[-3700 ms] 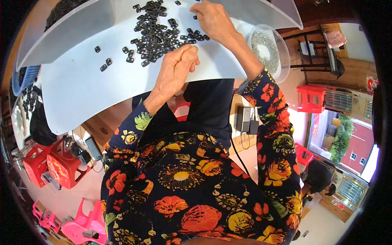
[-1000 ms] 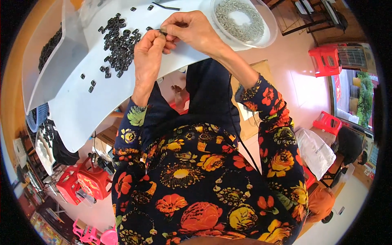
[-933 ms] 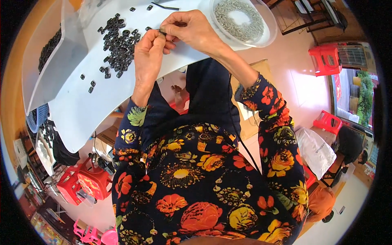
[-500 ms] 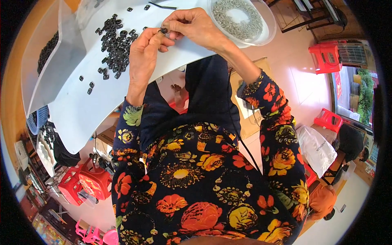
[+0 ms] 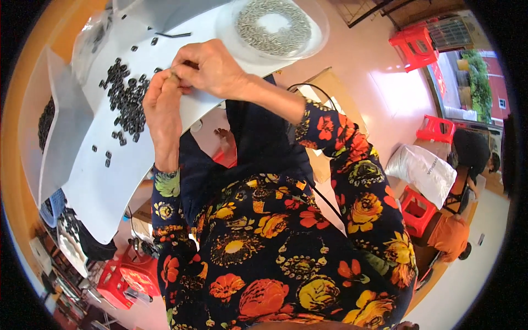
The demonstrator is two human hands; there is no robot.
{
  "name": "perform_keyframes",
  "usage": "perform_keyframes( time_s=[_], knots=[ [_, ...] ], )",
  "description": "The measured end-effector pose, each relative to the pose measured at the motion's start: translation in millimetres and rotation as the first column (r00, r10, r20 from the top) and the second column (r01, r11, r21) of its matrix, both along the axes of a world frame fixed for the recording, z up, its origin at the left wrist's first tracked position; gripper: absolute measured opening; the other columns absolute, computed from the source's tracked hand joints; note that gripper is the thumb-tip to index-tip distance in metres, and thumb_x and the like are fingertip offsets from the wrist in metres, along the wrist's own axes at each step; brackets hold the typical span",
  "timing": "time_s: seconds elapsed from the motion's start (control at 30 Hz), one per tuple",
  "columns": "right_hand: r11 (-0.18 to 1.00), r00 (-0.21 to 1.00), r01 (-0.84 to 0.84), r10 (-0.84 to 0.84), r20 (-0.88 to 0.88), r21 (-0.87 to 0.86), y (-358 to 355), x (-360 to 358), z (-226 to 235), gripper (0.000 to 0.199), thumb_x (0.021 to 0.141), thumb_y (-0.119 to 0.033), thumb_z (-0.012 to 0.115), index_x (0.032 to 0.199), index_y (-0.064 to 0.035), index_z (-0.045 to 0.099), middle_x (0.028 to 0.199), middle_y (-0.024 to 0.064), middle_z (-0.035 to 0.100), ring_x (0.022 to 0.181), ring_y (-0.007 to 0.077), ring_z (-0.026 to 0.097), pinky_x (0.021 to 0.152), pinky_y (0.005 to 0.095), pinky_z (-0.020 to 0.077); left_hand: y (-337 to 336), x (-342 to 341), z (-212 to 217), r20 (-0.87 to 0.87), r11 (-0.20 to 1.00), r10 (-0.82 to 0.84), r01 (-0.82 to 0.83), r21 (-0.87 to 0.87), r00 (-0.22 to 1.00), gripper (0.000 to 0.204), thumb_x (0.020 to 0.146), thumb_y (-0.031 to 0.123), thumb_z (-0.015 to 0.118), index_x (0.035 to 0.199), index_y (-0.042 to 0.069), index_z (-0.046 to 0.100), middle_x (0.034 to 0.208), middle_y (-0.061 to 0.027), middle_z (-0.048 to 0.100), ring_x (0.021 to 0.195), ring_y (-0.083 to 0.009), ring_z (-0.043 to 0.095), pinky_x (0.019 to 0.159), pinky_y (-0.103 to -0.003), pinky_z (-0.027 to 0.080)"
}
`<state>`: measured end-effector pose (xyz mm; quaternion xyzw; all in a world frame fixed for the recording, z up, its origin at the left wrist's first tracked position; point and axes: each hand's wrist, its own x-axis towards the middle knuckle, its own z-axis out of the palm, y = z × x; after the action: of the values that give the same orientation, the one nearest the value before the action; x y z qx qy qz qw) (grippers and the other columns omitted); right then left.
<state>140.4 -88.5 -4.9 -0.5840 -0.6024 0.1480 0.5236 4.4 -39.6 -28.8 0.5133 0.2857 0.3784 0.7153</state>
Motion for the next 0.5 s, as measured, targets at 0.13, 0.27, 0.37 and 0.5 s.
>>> perform_keyframes(
  time_s=[0.13, 0.27, 0.37, 0.5],
  knots=[
    [0.997, 0.998, 0.058, -0.057, 0.016, -0.050, -6.9, 1.4, 10.7, 0.012, 0.081, -0.012, 0.060, 0.079, -0.0001, 0.064, 0.062, 0.0121, 0.061, 0.053, 0.0206, 0.058, 0.054, 0.0299, 0.0473, -3.3, 7.5, -1.1, 0.183, 0.993, 0.057, -0.036, -0.115, 0.982, 0.013, 0.092, 0.007, 0.050, 0.096, -0.002, 0.059, 0.080, -0.0067, 0.061, 0.073, -0.0121, 0.054, 0.069, -0.024, 0.043],
    [0.986, 0.953, 0.164, -0.161, 0.256, 0.012, -15.2, 40.4, 31.5, 0.016, 0.079, -0.018, 0.061, 0.079, -0.0028, 0.066, 0.065, 0.0152, 0.061, 0.058, 0.0262, 0.060, 0.059, 0.0343, 0.0491, 1.9, 0.0, -8.2, 0.218, 0.994, 0.031, -0.007, -0.109, 0.975, 0.011, 0.091, 0.005, 0.051, 0.098, 0.000, 0.058, 0.080, -0.0090, 0.061, 0.074, -0.0156, 0.056, 0.071, -0.028, 0.044],
    [0.970, 0.813, 0.243, -0.198, 0.547, -0.009, -20.0, 118.6, 25.9, 0.016, 0.079, -0.018, 0.061, 0.079, -0.0030, 0.067, 0.069, 0.0127, 0.066, 0.060, 0.0231, 0.064, 0.062, 0.0340, 0.0510, -0.5, -0.1, -4.1, 0.190, 0.997, -0.012, 0.027, -0.076, 0.982, 0.011, 0.090, 0.005, 0.051, 0.098, 0.001, 0.058, 0.080, -0.0090, 0.062, 0.075, -0.0164, 0.056, 0.071, -0.028, 0.044],
    [0.973, 0.885, 0.162, -0.071, 0.459, -0.162, -29.3, 161.9, 16.7, 0.013, 0.073, -0.003, 0.059, 0.084, -0.0010, 0.066, 0.075, 0.0145, 0.064, 0.066, 0.0241, 0.061, 0.064, 0.0341, 0.0487, -2.1, 1.2, -4.5, 0.119, 0.999, -0.015, 0.020, -0.039, 0.993, 0.011, 0.090, 0.005, 0.051, 0.098, 0.001, 0.058, 0.080, -0.0079, 0.062, 0.075, -0.0153, 0.056, 0.071, -0.028, 0.044]
  ],
)
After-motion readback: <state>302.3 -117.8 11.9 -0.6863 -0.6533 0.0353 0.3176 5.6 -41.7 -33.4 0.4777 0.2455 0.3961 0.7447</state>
